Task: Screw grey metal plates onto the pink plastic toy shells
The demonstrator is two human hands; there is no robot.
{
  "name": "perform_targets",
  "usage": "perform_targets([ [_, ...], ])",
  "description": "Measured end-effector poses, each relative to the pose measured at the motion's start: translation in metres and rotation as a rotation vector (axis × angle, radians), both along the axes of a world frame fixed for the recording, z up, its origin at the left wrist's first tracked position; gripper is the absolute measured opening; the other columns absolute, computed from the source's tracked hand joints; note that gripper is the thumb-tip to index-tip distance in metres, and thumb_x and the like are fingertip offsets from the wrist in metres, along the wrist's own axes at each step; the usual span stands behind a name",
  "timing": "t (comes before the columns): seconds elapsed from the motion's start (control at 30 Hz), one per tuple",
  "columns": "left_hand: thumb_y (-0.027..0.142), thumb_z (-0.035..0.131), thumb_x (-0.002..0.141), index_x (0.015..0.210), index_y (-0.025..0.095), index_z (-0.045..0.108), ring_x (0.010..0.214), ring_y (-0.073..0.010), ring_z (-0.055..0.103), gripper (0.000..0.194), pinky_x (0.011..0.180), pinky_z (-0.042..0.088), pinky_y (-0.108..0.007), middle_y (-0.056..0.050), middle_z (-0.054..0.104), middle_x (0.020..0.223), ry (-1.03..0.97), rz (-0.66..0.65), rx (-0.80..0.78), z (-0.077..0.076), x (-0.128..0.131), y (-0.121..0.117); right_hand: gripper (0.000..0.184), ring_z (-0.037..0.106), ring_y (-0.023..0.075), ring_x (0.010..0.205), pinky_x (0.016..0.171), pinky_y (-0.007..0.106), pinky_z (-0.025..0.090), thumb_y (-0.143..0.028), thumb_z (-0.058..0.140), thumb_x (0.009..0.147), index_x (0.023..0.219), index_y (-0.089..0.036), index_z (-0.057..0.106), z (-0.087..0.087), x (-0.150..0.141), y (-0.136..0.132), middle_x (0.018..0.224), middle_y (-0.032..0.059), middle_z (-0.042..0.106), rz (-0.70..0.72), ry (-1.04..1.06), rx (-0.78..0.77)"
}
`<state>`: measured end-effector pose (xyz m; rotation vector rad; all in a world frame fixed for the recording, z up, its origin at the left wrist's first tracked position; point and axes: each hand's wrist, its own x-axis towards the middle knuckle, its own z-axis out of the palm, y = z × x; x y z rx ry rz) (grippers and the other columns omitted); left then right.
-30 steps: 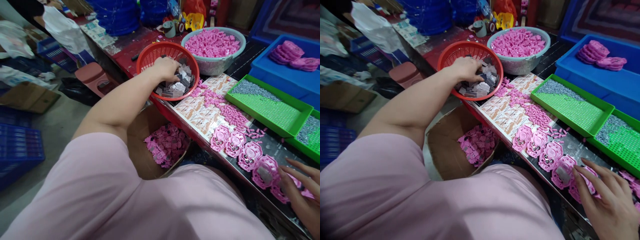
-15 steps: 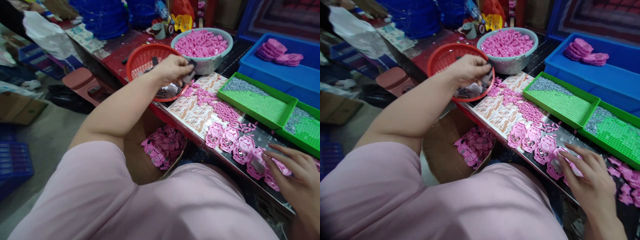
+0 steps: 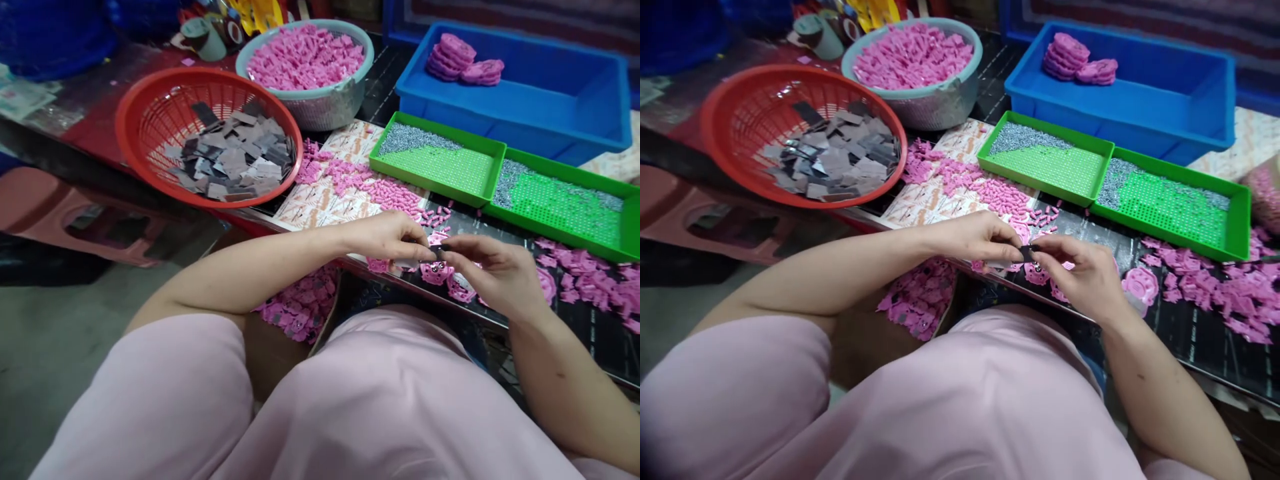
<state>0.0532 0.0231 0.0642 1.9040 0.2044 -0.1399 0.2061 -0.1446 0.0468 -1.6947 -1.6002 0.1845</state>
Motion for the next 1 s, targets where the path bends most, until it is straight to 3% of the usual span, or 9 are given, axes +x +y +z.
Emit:
perform_targets([
  [0.07, 0.038, 0.064, 0.083, 0.084, 0.012, 0.069, 0.044, -0.0028, 0.043, 0.027, 0.046, 0.032, -0.015, 0.007, 0.047, 0.055, 0.098, 0.044, -0.164, 0.001, 0.001, 0.0, 0.019, 0.069, 0.0106, 0.069, 0.062, 0.019, 0.055, -0.017, 0.068, 0.08, 0.098, -0.024, 0.067, -0.004, 0.003, -0.007, 0.085, -0.0021, 0.073, -0.028, -0.09, 0.122],
  [0.17, 0.049, 0.071, 0.076, 0.086, 0.014, 0.069, 0.038, -0.0023, 0.04, 0.037, 0.038, 0.029, -0.014, 0.008, 0.043, 0.051, 0.235, 0.106, -0.377, 0.0, 0.002, 0.0, 0.035, 0.07, 0.0134, 0.083, 0.073, 0.023, 0.057, -0.006, 0.068, 0.076, 0.106, -0.024, 0.064, -0.009, 0.008, -0.017, 0.097, 0.0015, 0.073, 0.061, -0.328, 0.284],
  [0.27, 0.054, 0.078, 0.067, 0.07, 0.012, 0.063, 0.035, -0.0024, 0.04, 0.044, 0.033, 0.023, -0.013, 0.008, 0.042, 0.048, 0.286, 0.11, -0.547, -0.002, 0.006, -0.004, 0.042, 0.07, 0.0162, 0.09, 0.076, 0.025, 0.058, -0.003, 0.068, 0.074, 0.112, -0.022, 0.063, -0.012, 0.014, -0.024, 0.106, 0.0062, 0.071, 0.145, -0.449, 0.342],
  [0.37, 0.047, 0.081, 0.068, 0.067, 0.013, 0.057, 0.036, -0.002, 0.04, 0.041, 0.034, 0.026, -0.012, 0.008, 0.043, 0.047, 0.246, 0.145, -0.641, -0.006, 0.012, -0.009, 0.042, 0.069, 0.0186, 0.096, 0.078, 0.027, 0.059, -0.007, 0.071, 0.073, 0.111, -0.021, 0.064, -0.013, 0.016, -0.027, 0.114, 0.0096, 0.068, 0.173, -0.476, 0.321],
  [0.47, 0.035, 0.075, 0.077, 0.07, 0.013, 0.058, 0.037, -0.0014, 0.04, 0.029, 0.037, 0.029, -0.012, 0.008, 0.046, 0.05, 0.202, 0.182, -0.596, -0.008, 0.017, -0.013, 0.034, 0.069, 0.0169, 0.094, 0.077, 0.025, 0.058, -0.012, 0.073, 0.073, 0.105, -0.02, 0.065, -0.011, 0.013, -0.025, 0.115, 0.0091, 0.068, 0.124, -0.44, 0.253],
  [0.6, 0.025, 0.066, 0.084, 0.066, 0.011, 0.059, 0.038, -0.0006, 0.038, 0.024, 0.039, 0.027, -0.012, 0.008, 0.042, 0.05, 0.18, 0.196, -0.352, -0.011, 0.016, -0.011, 0.024, 0.069, 0.0126, 0.088, 0.078, 0.024, 0.057, -0.016, 0.069, 0.079, 0.101, -0.024, 0.065, -0.013, 0.008, -0.023, 0.105, 0.0015, 0.071, 0.034, -0.283, 0.13],
  [0.73, 0.029, 0.057, 0.091, 0.09, 0.011, 0.066, 0.035, -0.0011, 0.038, 0.02, 0.041, 0.031, -0.014, 0.009, 0.038, 0.051, 0.216, 0.219, -0.303, -0.013, 0.008, -0.002, 0.017, 0.066, 0.0161, 0.093, 0.083, 0.032, 0.056, -0.022, 0.069, 0.08, 0.096, -0.022, 0.067, -0.026, 0.012, -0.025, 0.1, 0.0017, 0.072, 0.035, -0.295, 0.022],
  [0.87, 0.02, 0.059, 0.086, 0.114, 0.012, 0.06, 0.047, -0.0031, 0.054, 0.029, 0.045, 0.033, -0.013, 0.004, 0.056, 0.068, 0.213, 0.094, -0.347, -0.017, 0.002, 0.003, 0.012, 0.063, 0.021, 0.096, 0.082, 0.04, 0.053, -0.028, 0.066, 0.082, 0.092, -0.022, 0.069, -0.032, 0.015, -0.025, 0.098, 0.0012, 0.073, 0.078, -0.381, -0.055],
  [1.0, 0.015, 0.059, 0.083, 0.13, 0.011, 0.049, 0.061, -0.0088, 0.065, 0.049, 0.05, 0.038, -0.014, 0.002, 0.062, 0.072, 0.164, 0.004, -0.271, -0.018, 0.002, -0.002, 0.017, 0.063, 0.0196, 0.096, 0.082, 0.037, 0.053, -0.025, 0.064, 0.084, 0.1, -0.021, 0.067, -0.019, 0.007, -0.021, 0.107, 0.0052, 0.069, 0.084, -0.351, -0.004],
])
